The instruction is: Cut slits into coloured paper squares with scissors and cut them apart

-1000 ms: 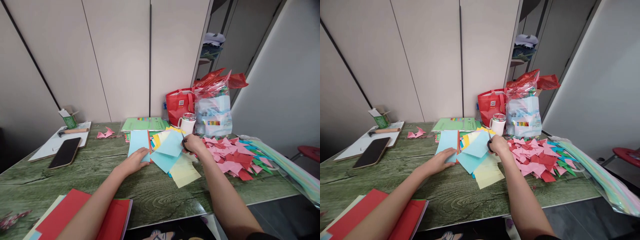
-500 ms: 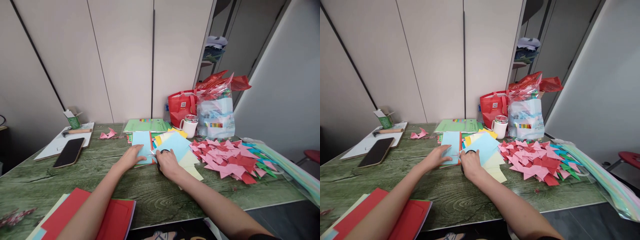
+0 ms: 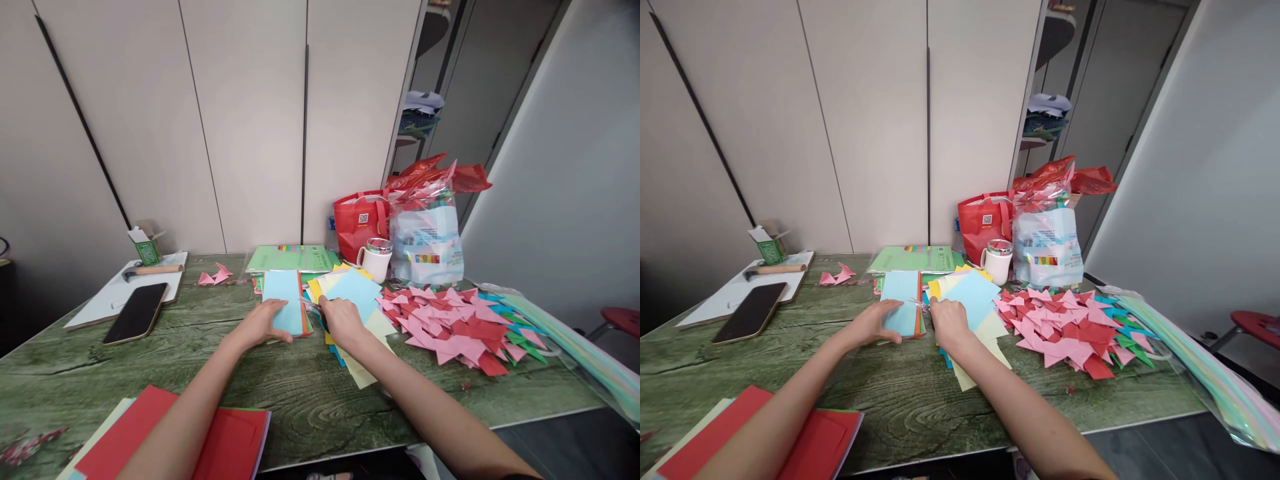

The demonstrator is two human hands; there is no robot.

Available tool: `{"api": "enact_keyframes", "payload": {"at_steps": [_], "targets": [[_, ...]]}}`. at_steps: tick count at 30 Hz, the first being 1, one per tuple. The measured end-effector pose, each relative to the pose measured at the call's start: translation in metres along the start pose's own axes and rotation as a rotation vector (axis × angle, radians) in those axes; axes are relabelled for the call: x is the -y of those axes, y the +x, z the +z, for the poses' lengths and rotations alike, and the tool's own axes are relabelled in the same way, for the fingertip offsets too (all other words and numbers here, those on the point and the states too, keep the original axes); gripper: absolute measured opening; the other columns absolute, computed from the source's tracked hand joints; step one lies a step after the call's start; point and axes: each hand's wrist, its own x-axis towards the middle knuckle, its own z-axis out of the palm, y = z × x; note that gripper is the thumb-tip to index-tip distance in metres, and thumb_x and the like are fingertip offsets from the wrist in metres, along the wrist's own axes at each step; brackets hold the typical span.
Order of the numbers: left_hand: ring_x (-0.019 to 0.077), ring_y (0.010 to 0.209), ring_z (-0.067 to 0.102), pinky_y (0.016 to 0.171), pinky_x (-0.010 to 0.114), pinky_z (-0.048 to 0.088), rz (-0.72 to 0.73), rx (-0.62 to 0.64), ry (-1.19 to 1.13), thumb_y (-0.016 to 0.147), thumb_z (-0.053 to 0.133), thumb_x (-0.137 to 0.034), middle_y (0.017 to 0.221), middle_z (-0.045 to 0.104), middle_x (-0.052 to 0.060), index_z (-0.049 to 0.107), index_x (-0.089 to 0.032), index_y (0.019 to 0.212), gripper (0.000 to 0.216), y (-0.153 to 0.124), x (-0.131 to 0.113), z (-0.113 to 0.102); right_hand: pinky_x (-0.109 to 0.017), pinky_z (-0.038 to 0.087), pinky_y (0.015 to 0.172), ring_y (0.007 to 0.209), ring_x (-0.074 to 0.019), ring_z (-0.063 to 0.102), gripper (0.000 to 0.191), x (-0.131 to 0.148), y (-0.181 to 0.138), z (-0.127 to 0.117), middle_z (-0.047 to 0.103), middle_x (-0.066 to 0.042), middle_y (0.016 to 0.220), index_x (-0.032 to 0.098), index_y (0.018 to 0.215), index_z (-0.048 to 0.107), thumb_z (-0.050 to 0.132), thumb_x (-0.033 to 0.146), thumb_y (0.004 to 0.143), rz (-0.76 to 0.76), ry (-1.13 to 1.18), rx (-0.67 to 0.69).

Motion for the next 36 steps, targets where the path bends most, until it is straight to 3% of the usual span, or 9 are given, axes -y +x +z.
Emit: {"api": "enact_keyframes", "payload": {"at_steps": [8,16,19,23,26,28,32,34,36], "targets": [[0.0274,0.113,0.042,0.092,0.035,0.032,-0.047,0.006,-0.055,0.05,0.069,-0.047,0.124,0.048,0.012,0.046,-0.018,0.12,0.079,-0.001,-0.006,-0.002,-0.026,0.027,0.057,0.072,-0.0196,0.058,0.017,-0.021,0.003,-0.003,0.063,-0.009,0.077,0.015,0.085,0.052,0.04,0.009,0.076,-0.15,0.025,-0.02],[0.0296,0.102,0.051,0.083,0.036,0.038,-0.075,0.012,-0.054,0.063,0.054,-0.056,0.113,0.057,0.013,0.054,-0.016,0.112,0.063,-0.003,-0.011,-0.009,-0.029,0.027,0.07,0.071,-0.0173,0.048,0.017,-0.05,-0.027,-0.013,0.056,-0.007,0.07,0.015,0.082,0.053,0.036,0.014,0.082,-0.716,-0.069,-0.112],[0.0276,0.101,0.052,0.084,0.035,0.038,-0.054,0.011,-0.028,0.071,0.047,-0.049,0.112,0.058,0.01,0.055,-0.017,0.11,0.051,-0.004,-0.013,-0.011,-0.03,0.027,0.074,0.071,-0.0172,0.047,0.019,-0.064,-0.041,-0.002,0.055,-0.006,0.069,0.016,0.081,0.053,0.034,0.016,0.085,-0.762,-0.106,-0.111],[0.0246,0.1,0.052,0.083,0.033,0.039,-0.029,0.0,0.034,0.07,0.047,-0.02,0.111,0.059,0.007,0.054,-0.019,0.112,0.042,-0.006,-0.013,-0.01,-0.027,0.031,0.067,0.071,-0.0162,0.05,0.015,-0.088,-0.046,0.006,0.057,-0.006,0.072,0.017,0.082,0.055,0.044,0.009,0.077,-0.587,0.012,0.02],[0.0239,0.097,0.055,0.082,0.034,0.041,-0.029,-0.057,0.066,0.066,0.042,-0.008,0.105,0.062,0.009,0.059,-0.017,0.105,0.044,-0.003,-0.012,-0.009,-0.022,0.033,0.056,0.067,-0.0151,0.053,0.02,-0.097,-0.042,0.001,0.06,-0.002,0.076,0.019,0.082,0.055,0.061,0.015,0.064,-0.431,0.311,0.17],[0.0225,0.095,0.056,0.085,0.036,0.04,0.001,-0.179,0.053,0.069,0.038,-0.007,0.102,0.063,0.009,0.063,-0.016,0.097,0.039,0.0,-0.013,-0.009,-0.023,0.036,0.058,0.067,-0.0158,0.055,0.026,-0.091,-0.034,-0.003,0.059,0.0,0.071,0.017,0.073,0.052,0.068,0.031,0.057,-0.323,0.608,0.14],[0.0195,0.101,0.053,0.09,0.035,0.037,0.041,-0.585,-0.067,0.077,0.036,-0.015,0.109,0.06,0.006,0.059,-0.018,0.103,0.035,0.004,-0.023,-0.014,-0.031,0.044,0.067,0.071,-0.017,0.06,0.032,-0.05,-0.013,-0.001,0.061,-0.004,0.076,0.018,0.084,0.044,0.055,0.044,0.07,0.048,1.61,0.041],[0.0197,0.097,0.056,0.085,0.033,0.041,-0.031,-0.704,-0.157,0.081,0.038,-0.025,0.109,0.06,0.006,0.056,-0.018,0.109,0.034,0.003,-0.032,-0.017,-0.036,0.046,0.068,0.07,-0.0186,0.062,0.034,-0.026,-0.004,0.003,0.062,-0.007,0.076,0.017,0.09,0.042,0.053,0.044,0.072,0.195,1.959,0.227],[0.0194,0.089,0.059,0.08,0.03,0.044,-0.07,-0.762,-0.247,0.083,0.036,-0.031,0.107,0.061,0.007,0.055,-0.016,0.11,0.036,0.0,-0.041,-0.018,-0.038,0.047,0.067,0.071,-0.0207,0.063,0.037,-0.006,0.004,0.008,0.062,-0.01,0.077,0.015,0.095,0.04,0.051,0.044,0.074,0.332,2.149,0.418]]}}
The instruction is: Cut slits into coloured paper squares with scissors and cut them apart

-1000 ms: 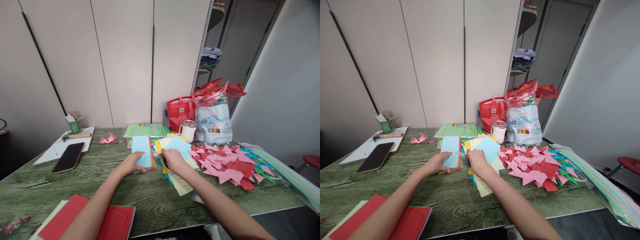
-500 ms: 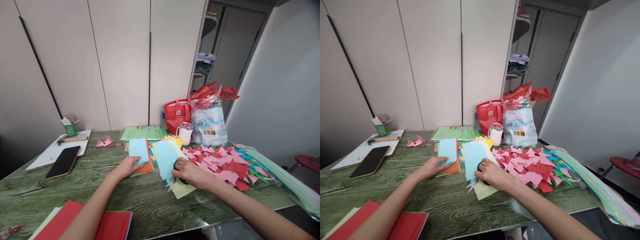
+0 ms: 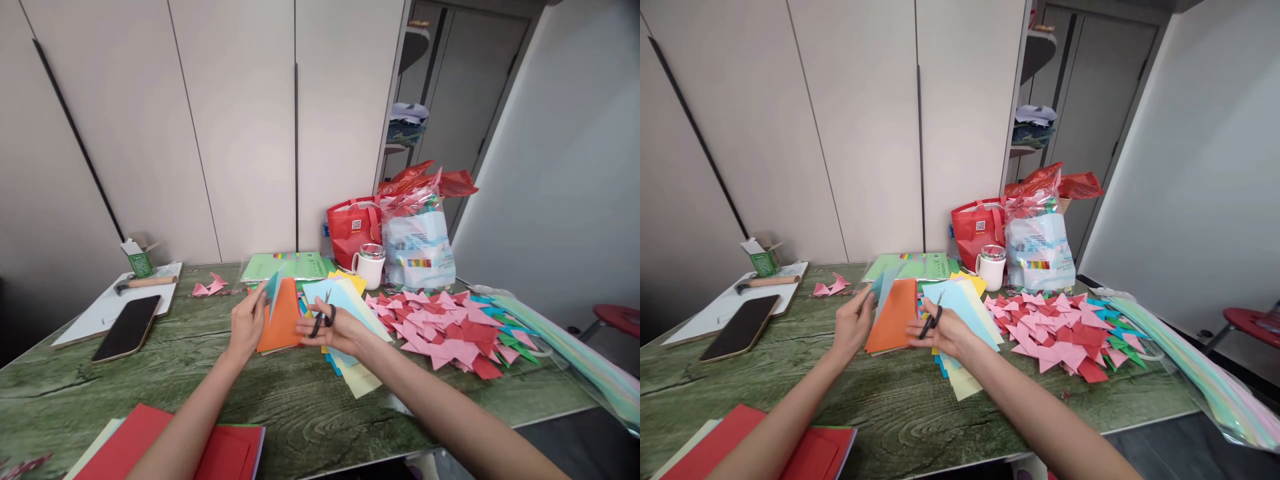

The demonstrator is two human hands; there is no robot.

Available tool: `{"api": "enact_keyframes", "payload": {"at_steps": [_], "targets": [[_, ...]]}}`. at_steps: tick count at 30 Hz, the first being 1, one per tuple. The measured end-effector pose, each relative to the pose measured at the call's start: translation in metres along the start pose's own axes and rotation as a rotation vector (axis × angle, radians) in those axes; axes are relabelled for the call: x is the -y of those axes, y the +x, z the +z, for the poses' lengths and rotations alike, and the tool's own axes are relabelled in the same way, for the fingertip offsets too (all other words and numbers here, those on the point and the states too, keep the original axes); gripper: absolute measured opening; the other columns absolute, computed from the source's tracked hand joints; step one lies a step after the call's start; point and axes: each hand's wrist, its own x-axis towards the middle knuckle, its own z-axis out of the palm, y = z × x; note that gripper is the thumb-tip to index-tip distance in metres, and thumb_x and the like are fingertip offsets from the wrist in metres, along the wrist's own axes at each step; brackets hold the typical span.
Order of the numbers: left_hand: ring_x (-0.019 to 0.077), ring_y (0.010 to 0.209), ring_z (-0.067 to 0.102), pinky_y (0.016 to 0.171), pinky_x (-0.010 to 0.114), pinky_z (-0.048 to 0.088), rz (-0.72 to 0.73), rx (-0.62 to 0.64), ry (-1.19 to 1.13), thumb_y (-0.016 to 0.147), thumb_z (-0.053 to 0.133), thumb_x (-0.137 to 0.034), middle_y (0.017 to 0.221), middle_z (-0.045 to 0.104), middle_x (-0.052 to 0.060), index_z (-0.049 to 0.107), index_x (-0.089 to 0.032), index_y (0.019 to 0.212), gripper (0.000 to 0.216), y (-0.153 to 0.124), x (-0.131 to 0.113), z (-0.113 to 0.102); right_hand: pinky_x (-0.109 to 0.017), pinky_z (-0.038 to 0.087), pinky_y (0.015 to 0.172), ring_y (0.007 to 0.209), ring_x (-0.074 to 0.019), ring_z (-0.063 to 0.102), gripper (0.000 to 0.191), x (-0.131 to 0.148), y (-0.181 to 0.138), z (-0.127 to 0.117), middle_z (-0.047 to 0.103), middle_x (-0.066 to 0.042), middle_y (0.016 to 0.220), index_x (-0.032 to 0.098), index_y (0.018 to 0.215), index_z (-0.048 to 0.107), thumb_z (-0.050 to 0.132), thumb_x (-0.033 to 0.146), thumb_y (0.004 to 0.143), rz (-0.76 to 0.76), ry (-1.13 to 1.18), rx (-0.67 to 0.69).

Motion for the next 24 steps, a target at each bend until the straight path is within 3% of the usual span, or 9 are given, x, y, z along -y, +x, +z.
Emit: {"api": "enact_keyframes", "payload": {"at_steps": [2,5,8,11,15,20,24], "targets": [[0.0193,0.088,0.059,0.079,0.029,0.044,0.001,-0.033,-0.054,0.083,0.036,-0.033,0.106,0.062,0.007,0.056,-0.014,0.108,0.037,-0.003,-0.008,0.0,-0.039,0.048,0.065,0.072,-0.0218,0.063,0.04,-0.009,0.01,0.009,0.062,-0.011,0.078,0.015,0.096,0.039,0.049,0.048,0.075,0.043,0.12,0.008],[0.0198,0.088,0.058,0.079,0.03,0.044,0.003,-0.025,-0.089,0.083,0.035,-0.035,0.098,0.065,0.005,0.06,-0.015,0.101,0.037,-0.007,-0.018,0.001,-0.039,0.047,0.066,0.079,-0.0214,0.062,0.043,-0.017,0.02,0.015,0.062,-0.01,0.083,0.017,0.097,0.04,0.047,0.053,0.074,-0.045,0.254,0.034],[0.0194,0.088,0.058,0.08,0.031,0.044,0.013,0.121,-0.142,0.083,0.034,-0.034,0.098,0.065,0.004,0.061,-0.016,0.1,0.037,-0.008,-0.021,0.004,-0.039,0.048,0.068,0.081,-0.0201,0.062,0.038,-0.019,0.027,0.012,0.062,-0.009,0.084,0.018,0.09,0.042,0.047,0.052,0.074,-0.093,0.353,0.0],[0.0194,0.099,0.054,0.087,0.032,0.039,0.117,0.266,-0.19,0.081,0.037,-0.027,0.11,0.06,0.004,0.061,-0.017,0.102,0.033,-0.007,-0.017,0.008,-0.032,0.049,0.069,0.069,-0.0136,0.062,0.025,-0.017,0.031,0.003,0.061,-0.003,0.072,0.018,0.081,0.046,0.052,0.041,0.075,-0.154,0.409,-0.108],[0.0191,0.107,0.049,0.091,0.034,0.037,0.184,0.359,-0.234,0.078,0.04,-0.019,0.118,0.054,0.005,0.065,-0.021,0.094,0.03,-0.007,-0.004,0.013,-0.027,0.05,0.066,0.06,-0.01,0.059,0.015,-0.012,0.035,-0.011,0.061,0.002,0.066,0.018,0.082,0.052,0.06,0.024,0.071,-0.23,0.382,-0.132],[0.0206,0.105,0.051,0.091,0.037,0.038,-0.023,0.286,-0.396,0.072,0.052,-0.023,0.112,0.058,0.007,0.064,-0.019,0.094,0.025,-0.005,0.003,0.015,-0.023,0.05,0.06,0.061,-0.0106,0.06,0.036,-0.012,0.036,-0.016,0.062,0.002,0.069,0.017,0.089,0.053,0.069,0.012,0.057,-0.335,0.364,-0.105],[0.0222,0.094,0.058,0.079,0.037,0.046,-0.409,0.254,-0.74,0.07,0.059,-0.033,0.109,0.06,0.012,0.039,-0.015,0.122,0.06,0.002,-0.007,0.01,-0.023,0.049,0.06,0.06,-0.0109,0.059,0.045,-0.015,0.031,-0.01,0.062,0.002,0.068,0.016,0.092,0.055,0.073,0.012,0.051,-0.406,0.234,-0.088]]}}
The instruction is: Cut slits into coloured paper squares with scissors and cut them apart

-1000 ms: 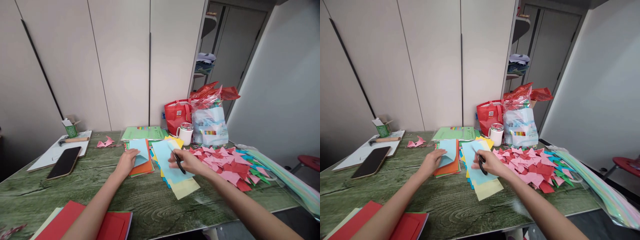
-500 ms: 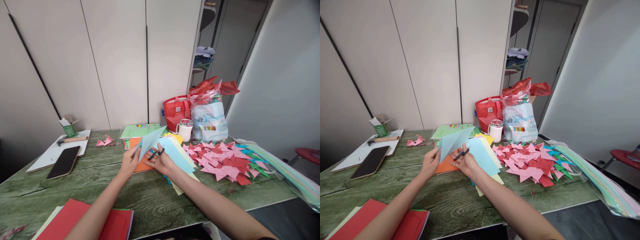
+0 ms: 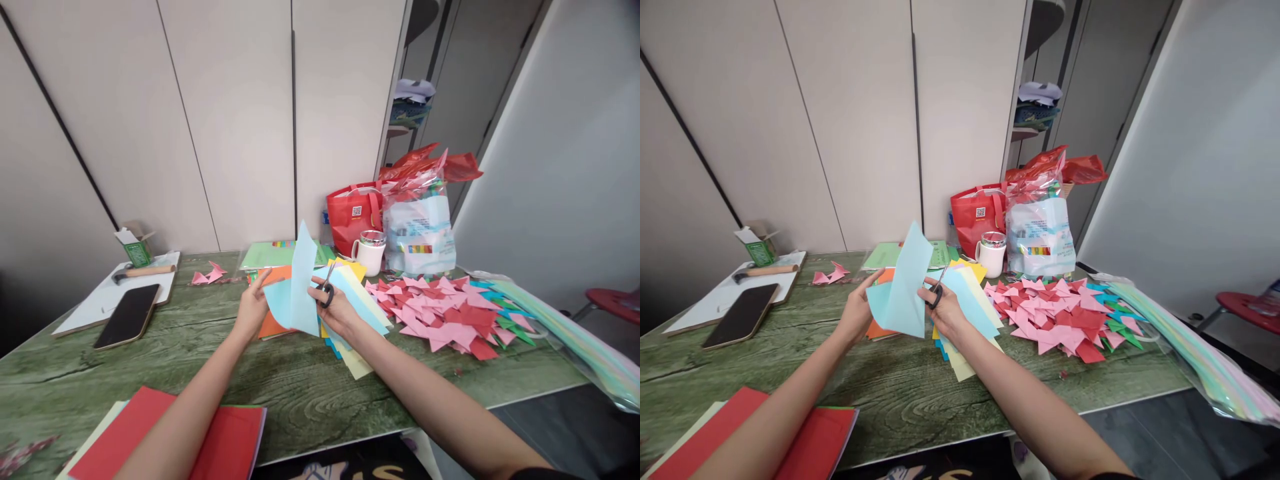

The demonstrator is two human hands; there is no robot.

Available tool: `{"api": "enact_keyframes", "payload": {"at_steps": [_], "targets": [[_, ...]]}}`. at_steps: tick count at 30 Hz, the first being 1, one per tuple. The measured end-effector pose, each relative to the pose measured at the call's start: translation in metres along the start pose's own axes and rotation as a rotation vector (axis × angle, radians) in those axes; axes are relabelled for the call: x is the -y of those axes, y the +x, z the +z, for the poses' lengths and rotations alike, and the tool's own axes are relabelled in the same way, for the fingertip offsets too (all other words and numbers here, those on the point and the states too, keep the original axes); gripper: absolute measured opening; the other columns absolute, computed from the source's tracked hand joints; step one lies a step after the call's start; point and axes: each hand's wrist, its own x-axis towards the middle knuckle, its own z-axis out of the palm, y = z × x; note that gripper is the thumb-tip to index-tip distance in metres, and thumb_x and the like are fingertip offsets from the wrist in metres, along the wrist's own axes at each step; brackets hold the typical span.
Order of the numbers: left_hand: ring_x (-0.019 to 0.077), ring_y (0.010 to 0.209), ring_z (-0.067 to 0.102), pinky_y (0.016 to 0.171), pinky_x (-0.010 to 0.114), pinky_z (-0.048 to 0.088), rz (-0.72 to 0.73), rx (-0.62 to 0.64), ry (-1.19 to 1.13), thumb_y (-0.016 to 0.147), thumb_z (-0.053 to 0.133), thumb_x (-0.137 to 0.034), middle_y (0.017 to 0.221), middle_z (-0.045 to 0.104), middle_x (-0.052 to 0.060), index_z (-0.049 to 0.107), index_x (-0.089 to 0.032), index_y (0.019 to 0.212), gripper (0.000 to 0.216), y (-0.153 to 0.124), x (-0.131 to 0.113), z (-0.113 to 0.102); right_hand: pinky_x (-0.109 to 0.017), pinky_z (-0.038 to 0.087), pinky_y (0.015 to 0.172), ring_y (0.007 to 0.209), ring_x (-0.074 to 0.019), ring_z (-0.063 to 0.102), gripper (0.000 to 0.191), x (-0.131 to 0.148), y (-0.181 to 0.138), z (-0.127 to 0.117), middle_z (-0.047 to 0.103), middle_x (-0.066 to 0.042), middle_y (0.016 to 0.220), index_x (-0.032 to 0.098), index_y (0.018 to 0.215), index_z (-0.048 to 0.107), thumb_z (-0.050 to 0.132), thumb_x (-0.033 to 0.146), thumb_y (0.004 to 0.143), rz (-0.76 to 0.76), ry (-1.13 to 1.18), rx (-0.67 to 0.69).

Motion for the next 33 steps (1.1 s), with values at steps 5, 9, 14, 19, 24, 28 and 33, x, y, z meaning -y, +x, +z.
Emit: {"api": "enact_keyframes", "payload": {"at_steps": [5,9,14,19,24,28,33], "targets": [[0.0218,0.078,0.063,0.067,0.035,0.051,-0.362,0.131,-0.34,0.08,0.033,-0.054,0.094,0.064,0.017,0.041,-0.007,0.117,0.06,0.0,-0.012,-0.004,-0.024,0.046,0.051,0.049,-0.0103,0.055,0.043,-0.003,-0.005,0.002,0.06,0.003,0.058,0.014,0.088,0.057,0.073,0.019,0.049,0.0,-0.186,0.01],[0.0183,0.073,0.064,0.068,0.028,0.051,-0.372,0.14,-0.409,0.079,0.049,-0.036,0.085,0.068,0.011,0.055,-0.009,0.099,0.034,0.0,-0.01,-0.011,-0.022,0.043,0.047,0.044,-0.0089,0.051,0.042,-0.004,-0.002,-0.002,0.056,0.005,0.052,0.015,0.085,0.057,0.074,0.021,0.047,-0.017,-0.24,-0.012],[0.0184,0.069,0.064,0.07,0.028,0.05,-0.361,0.153,-0.446,0.072,0.06,-0.021,0.081,0.068,0.01,0.059,-0.009,0.093,0.025,-0.002,-0.014,-0.013,-0.022,0.04,0.047,0.047,-0.0101,0.052,0.048,-0.001,0.003,-0.006,0.059,0.003,0.054,0.015,0.089,0.056,0.074,0.025,0.046,-0.036,-0.309,-0.116],[0.0192,0.068,0.064,0.071,0.03,0.05,-0.353,0.174,-0.413,0.067,0.065,-0.018,0.084,0.068,0.011,0.059,-0.01,0.096,0.031,-0.005,-0.02,-0.011,-0.02,0.034,0.041,0.041,-0.0077,0.046,0.048,0.002,0.007,-0.008,0.054,0.005,0.049,0.015,0.087,0.056,0.074,0.026,0.044,-0.118,-0.358,-0.243],[0.0175,0.065,0.063,0.064,0.028,0.051,-0.347,-0.065,-0.288,0.057,0.072,-0.019,0.079,0.069,0.01,0.062,-0.01,0.083,0.029,0.002,-0.015,-0.022,-0.022,0.036,0.043,0.042,-0.009,0.048,0.049,0.017,0.02,-0.022,0.056,0.004,0.05,0.015,0.085,0.056,0.074,0.028,0.042,-0.245,-0.362,-0.296],[0.0161,0.054,0.061,0.052,0.026,0.05,-0.309,-0.132,-0.133,0.051,0.075,-0.024,0.07,0.069,0.008,0.063,-0.009,0.076,0.031,0.007,-0.011,-0.031,-0.022,0.039,0.048,0.049,-0.0106,0.053,0.045,0.033,0.027,-0.032,0.061,0.001,0.058,0.015,0.081,0.055,0.075,0.026,0.042,-0.399,-0.4,-0.291],[0.0143,0.055,0.061,0.053,0.024,0.051,-0.245,-0.108,-0.243,0.058,0.071,-0.03,0.07,0.069,0.007,0.062,-0.01,0.078,0.029,0.008,-0.014,-0.032,-0.023,0.04,0.049,0.05,-0.0107,0.054,0.044,0.04,0.027,-0.033,0.062,0.0,0.061,0.016,0.08,0.055,0.075,0.027,0.042,-0.43,-0.362,-0.281]]}}
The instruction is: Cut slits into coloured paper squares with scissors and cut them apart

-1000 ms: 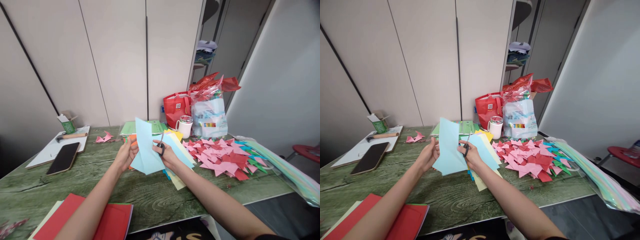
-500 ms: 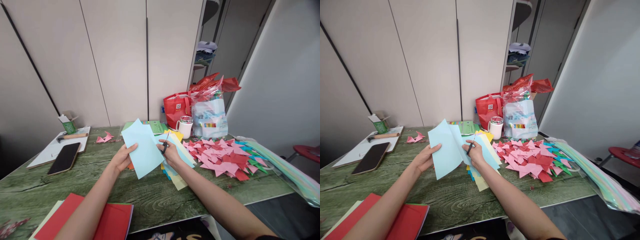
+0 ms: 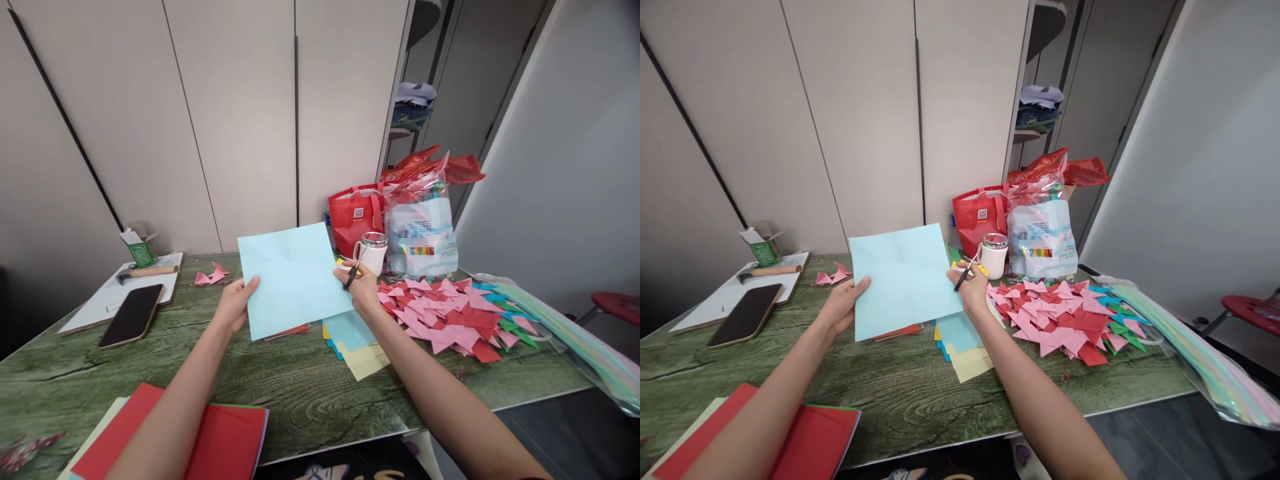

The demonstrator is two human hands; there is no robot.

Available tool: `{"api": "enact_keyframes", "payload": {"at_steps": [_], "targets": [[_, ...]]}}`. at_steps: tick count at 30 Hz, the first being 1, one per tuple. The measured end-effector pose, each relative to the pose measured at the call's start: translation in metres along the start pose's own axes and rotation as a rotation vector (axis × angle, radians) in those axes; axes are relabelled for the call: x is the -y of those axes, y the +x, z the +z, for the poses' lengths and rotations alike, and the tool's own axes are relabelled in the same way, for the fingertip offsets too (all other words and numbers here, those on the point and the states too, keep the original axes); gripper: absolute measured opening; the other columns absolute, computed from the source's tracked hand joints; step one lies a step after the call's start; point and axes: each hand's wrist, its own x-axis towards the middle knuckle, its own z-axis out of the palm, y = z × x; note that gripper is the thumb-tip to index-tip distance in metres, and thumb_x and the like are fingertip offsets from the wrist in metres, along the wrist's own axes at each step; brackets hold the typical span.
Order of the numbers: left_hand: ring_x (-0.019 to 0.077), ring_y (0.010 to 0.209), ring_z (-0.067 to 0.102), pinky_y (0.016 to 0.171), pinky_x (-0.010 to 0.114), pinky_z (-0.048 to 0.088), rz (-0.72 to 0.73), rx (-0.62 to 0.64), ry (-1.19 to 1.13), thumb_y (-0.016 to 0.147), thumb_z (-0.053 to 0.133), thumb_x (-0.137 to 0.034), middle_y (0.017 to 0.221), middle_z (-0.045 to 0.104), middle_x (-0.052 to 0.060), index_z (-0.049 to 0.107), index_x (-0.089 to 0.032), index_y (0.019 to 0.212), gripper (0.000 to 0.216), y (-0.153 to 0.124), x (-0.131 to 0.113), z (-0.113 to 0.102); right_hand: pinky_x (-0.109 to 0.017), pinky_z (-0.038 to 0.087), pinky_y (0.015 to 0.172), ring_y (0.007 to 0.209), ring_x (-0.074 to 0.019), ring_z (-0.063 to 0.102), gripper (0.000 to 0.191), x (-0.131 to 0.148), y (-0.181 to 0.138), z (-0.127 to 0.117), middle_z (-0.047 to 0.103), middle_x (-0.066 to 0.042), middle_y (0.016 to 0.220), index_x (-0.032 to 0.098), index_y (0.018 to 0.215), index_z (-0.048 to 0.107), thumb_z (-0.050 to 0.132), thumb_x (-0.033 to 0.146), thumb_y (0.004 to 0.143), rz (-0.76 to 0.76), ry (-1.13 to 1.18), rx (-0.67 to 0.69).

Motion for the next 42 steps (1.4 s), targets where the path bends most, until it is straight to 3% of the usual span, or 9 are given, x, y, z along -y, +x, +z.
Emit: {"api": "enact_keyframes", "payload": {"at_steps": [6,17,23,29,32,37,39,42], "targets": [[0.0181,0.07,0.064,0.067,0.028,0.052,-0.12,0.159,-0.006,0.062,0.069,-0.025,0.085,0.068,0.012,0.062,-0.01,0.089,0.032,-0.003,0.0,0.001,-0.022,0.042,0.052,0.052,-0.0101,0.055,0.046,-0.001,-0.001,0.002,0.062,0.001,0.061,0.016,0.082,0.055,0.076,0.024,0.042,0.016,0.103,-0.08],[0.0212,0.076,0.064,0.068,0.029,0.053,-0.178,0.097,0.033,0.064,0.068,-0.026,0.089,0.067,0.013,0.062,-0.009,0.088,0.031,-0.006,0.003,0.006,-0.022,0.041,0.049,0.049,-0.0088,0.052,0.049,-0.004,-0.002,0.004,0.059,0.004,0.059,0.017,0.084,0.055,0.076,0.026,0.041,0.013,0.115,-0.086],[0.0236,0.084,0.062,0.075,0.033,0.051,-0.185,0.215,0.065,0.059,0.071,-0.023,0.095,0.066,0.013,0.06,-0.011,0.093,0.038,-0.007,0.004,0.005,-0.023,0.042,0.051,0.053,-0.0099,0.053,0.049,-0.005,0.001,0.003,0.059,0.002,0.064,0.017,0.088,0.055,0.075,0.028,0.044,-0.021,0.13,-0.074],[0.0233,0.075,0.063,0.06,0.037,0.055,-0.129,0.096,0.059,0.061,0.07,-0.024,0.1,0.063,0.014,0.061,-0.011,0.09,0.033,-0.007,0.002,0.008,-0.019,0.035,0.041,0.046,-0.0084,0.048,0.048,-0.003,-0.001,0.002,0.055,0.004,0.058,0.017,0.087,0.057,0.075,0.031,0.045,0.109,0.017,0.039],[0.0242,0.079,0.062,0.056,0.038,0.056,-0.11,0.083,0.057,0.061,0.07,-0.024,0.103,0.062,0.013,0.061,-0.012,0.09,0.033,-0.007,0.001,0.007,-0.021,0.038,0.044,0.048,-0.0102,0.051,0.049,-0.004,-0.002,0.002,0.055,0.004,0.057,0.016,0.083,0.057,0.077,0.029,0.04,0.14,0.002,0.093],[0.0231,0.081,0.061,0.056,0.035,0.056,-0.035,0.007,0.016,0.062,0.069,-0.022,0.104,0.061,0.013,0.061,-0.01,0.088,0.029,-0.008,-0.002,0.011,-0.024,0.043,0.051,0.054,-0.0107,0.055,0.045,0.006,-0.005,0.002,0.059,0.001,0.066,0.018,0.088,0.055,0.071,0.037,0.051,0.037,0.0,0.026],[0.0215,0.084,0.06,0.058,0.033,0.056,0.073,-0.092,-0.044,0.063,0.067,-0.021,0.108,0.059,0.01,0.061,-0.012,0.087,0.026,-0.007,-0.006,0.013,-0.026,0.045,0.057,0.06,-0.0114,0.057,0.04,0.014,-0.01,0.004,0.06,0.0,0.071,0.019,0.092,0.053,0.065,0.04,0.06,-0.034,-0.015,0.139],[0.0203,0.088,0.059,0.062,0.032,0.056,0.225,-0.193,-0.122,0.062,0.068,-0.018,0.11,0.058,0.006,0.06,-0.016,0.086,0.026,-0.007,-0.012,0.014,-0.026,0.044,0.059,0.057,-0.0104,0.054,0.033,0.023,-0.024,0.011,0.057,0.002,0.061,0.017,0.085,0.053,0.063,0.039,0.063,-0.003,-0.092,0.476]]}}
